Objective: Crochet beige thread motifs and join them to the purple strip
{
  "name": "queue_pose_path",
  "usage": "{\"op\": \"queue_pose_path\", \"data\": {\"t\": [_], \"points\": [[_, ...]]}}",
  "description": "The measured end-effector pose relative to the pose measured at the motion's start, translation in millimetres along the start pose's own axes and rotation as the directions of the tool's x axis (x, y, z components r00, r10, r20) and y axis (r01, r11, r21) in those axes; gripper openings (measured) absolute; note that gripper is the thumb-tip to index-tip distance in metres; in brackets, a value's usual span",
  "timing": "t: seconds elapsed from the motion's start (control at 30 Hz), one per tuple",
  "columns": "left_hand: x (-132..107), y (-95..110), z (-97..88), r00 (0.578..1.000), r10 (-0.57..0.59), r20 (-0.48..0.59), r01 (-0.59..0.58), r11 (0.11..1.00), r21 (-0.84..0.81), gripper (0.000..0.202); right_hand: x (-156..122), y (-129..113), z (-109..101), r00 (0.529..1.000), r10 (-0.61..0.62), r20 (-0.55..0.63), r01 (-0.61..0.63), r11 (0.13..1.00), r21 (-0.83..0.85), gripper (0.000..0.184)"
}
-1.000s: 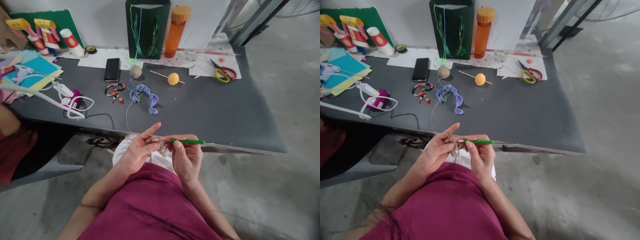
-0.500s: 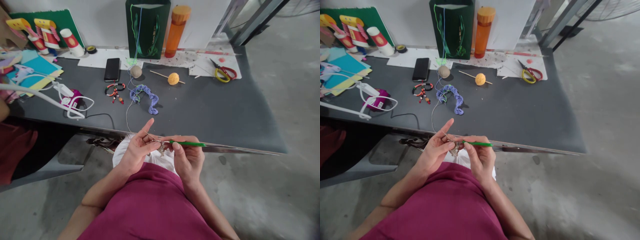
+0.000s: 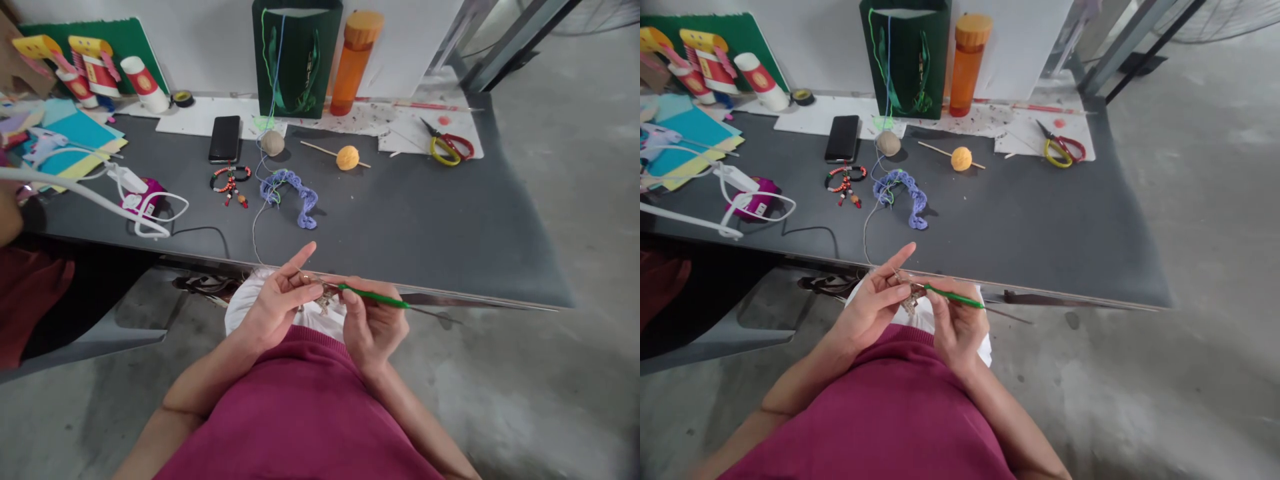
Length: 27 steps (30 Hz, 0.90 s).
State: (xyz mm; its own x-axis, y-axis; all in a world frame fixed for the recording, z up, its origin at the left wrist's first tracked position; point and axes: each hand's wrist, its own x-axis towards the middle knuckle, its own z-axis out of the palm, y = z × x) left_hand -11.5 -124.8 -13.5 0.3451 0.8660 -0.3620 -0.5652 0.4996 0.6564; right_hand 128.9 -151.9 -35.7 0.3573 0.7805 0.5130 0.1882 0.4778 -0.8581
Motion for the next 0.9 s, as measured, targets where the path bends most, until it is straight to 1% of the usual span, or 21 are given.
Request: {"op": "queue_pose_path", "data": {"t": [0.1,0.17,0.27,0.33,0.4,0.47,0.5,0.57,0.63,0.67,0.73,0.77,0.83,0.87,0.9], "points": [[1,0,-1.7,1.000,0.005,-0.009,-0.005,1.000,0.001,0.065,0,-3,-1,1.000,0.005,-0.022,-0.006,0.999,-0.047,0.006],[1,0,-2.4,1.000,0.006,-0.008,-0.006,1.000,-0.011,0.060,2,-3,-3,1.000,0.019,-0.009,-0.019,1.000,-0.016,0.007],[1,2,-2.4,1.000,-0.008,0.003,0.008,1.000,-0.021,0.054,5,0,-5,0.989,0.150,0.014,-0.150,0.980,0.130,0.007],[0,4,-1.1,0.999,-0.026,0.020,0.027,0.999,-0.022,0.050,7,3,-5,0.967,0.249,0.048,-0.253,0.937,0.240,0.010],[0,5,1.3,0.998,-0.044,0.054,0.046,0.999,-0.030,0.047,8,7,-4,0.938,0.329,0.109,-0.346,0.881,0.322,0.013],[-1,5,4.0,0.996,-0.047,0.073,0.050,0.998,-0.041,0.047,7,10,-3,0.916,0.369,0.158,-0.401,0.843,0.359,0.015],[-1,4,5.2,0.997,-0.043,0.070,0.046,0.998,-0.040,0.049,5,11,-2,0.914,0.373,0.161,-0.406,0.841,0.357,0.014],[0,2,6.6,0.999,-0.018,0.049,0.019,0.999,-0.030,0.052,3,10,0,0.932,0.340,0.126,-0.362,0.877,0.315,0.011],[0,0,6.6,0.999,0.031,0.025,-0.030,0.999,-0.022,0.052,1,7,1,0.960,0.267,0.087,-0.280,0.930,0.237,0.005],[1,-1,6.1,0.998,0.059,0.016,-0.059,0.998,-0.020,0.051,2,6,1,0.975,0.205,0.083,-0.218,0.956,0.195,0.004],[1,-3,5.0,0.995,0.103,-0.008,-0.103,0.995,-0.015,0.051,4,4,0,0.993,0.017,0.114,-0.031,0.993,0.115,0.012],[1,-4,4.5,0.993,0.112,-0.019,-0.113,0.994,-0.013,0.053,5,4,-1,0.985,-0.092,0.144,0.082,0.994,0.076,0.017],[0,-4,3.9,0.994,0.107,-0.025,-0.108,0.994,-0.025,0.057,7,6,-2,0.944,-0.271,0.190,0.275,0.961,0.005,0.026],[0,-3,3.8,0.995,0.093,-0.022,-0.094,0.995,-0.035,0.059,6,7,-3,0.928,-0.314,0.199,0.325,0.946,-0.020,0.030],[0,-3,3.7,0.997,0.073,-0.016,-0.074,0.996,-0.046,0.060,5,8,-3,0.928,-0.317,0.194,0.329,0.944,-0.035,0.032]]}}
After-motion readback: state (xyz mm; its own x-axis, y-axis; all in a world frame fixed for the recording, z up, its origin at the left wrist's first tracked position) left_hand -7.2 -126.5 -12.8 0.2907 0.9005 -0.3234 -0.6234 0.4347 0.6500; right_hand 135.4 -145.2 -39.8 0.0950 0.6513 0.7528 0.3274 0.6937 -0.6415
